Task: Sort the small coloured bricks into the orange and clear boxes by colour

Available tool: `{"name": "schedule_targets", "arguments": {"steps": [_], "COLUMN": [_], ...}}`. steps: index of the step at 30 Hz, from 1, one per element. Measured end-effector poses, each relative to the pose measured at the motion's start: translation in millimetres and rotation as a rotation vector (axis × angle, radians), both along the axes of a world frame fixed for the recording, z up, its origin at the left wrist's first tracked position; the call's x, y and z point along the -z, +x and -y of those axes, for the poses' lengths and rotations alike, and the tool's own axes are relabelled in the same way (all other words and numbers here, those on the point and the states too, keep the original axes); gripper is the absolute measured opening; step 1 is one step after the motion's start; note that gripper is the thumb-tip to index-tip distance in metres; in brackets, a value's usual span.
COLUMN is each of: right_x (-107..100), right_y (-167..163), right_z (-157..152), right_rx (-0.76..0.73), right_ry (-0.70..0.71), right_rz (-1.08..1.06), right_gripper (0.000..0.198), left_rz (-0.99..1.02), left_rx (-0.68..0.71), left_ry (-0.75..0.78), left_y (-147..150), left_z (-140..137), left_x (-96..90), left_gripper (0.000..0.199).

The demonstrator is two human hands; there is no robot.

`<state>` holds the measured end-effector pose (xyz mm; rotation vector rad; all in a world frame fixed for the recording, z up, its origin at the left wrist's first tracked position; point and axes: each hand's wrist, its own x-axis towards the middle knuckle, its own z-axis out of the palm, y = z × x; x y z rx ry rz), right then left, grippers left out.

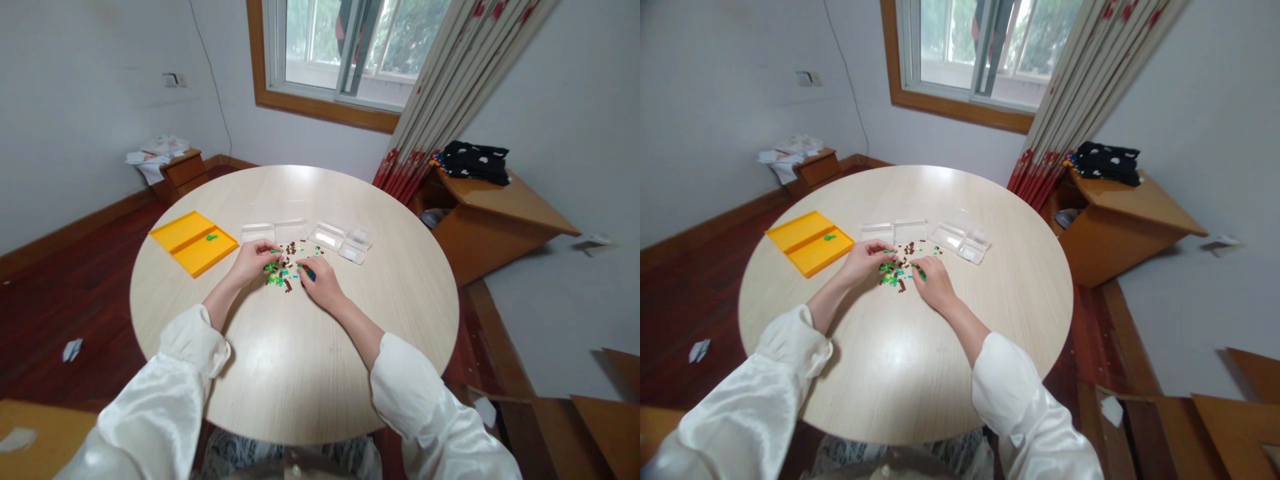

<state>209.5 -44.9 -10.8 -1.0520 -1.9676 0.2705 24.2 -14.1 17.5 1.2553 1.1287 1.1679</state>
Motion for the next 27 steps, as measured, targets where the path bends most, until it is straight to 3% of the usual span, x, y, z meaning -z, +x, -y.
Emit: {"name": "schedule_targets", "arguments": {"steps": [14,27], "right_x": [7.0,1.0], "right_y": [1.7,0.5], "right_z": [-5.7,-3.2], "right_rx": [-0.037,-0.022], "right_ry": [-0.017,-0.063], "right_rz": [-0.106,-0.183], "right_gripper": [0.018,0.012], "left_rz": [-0.048,0.049], "left_rx": [0.067,0.153], "left_ry": [0.01,-0.143], "left_y": [-0.4,4.9], "left_z": [0.6,7.3], "left_x": [-2.3,-5.3], "left_gripper": [0.039,0.048]}}
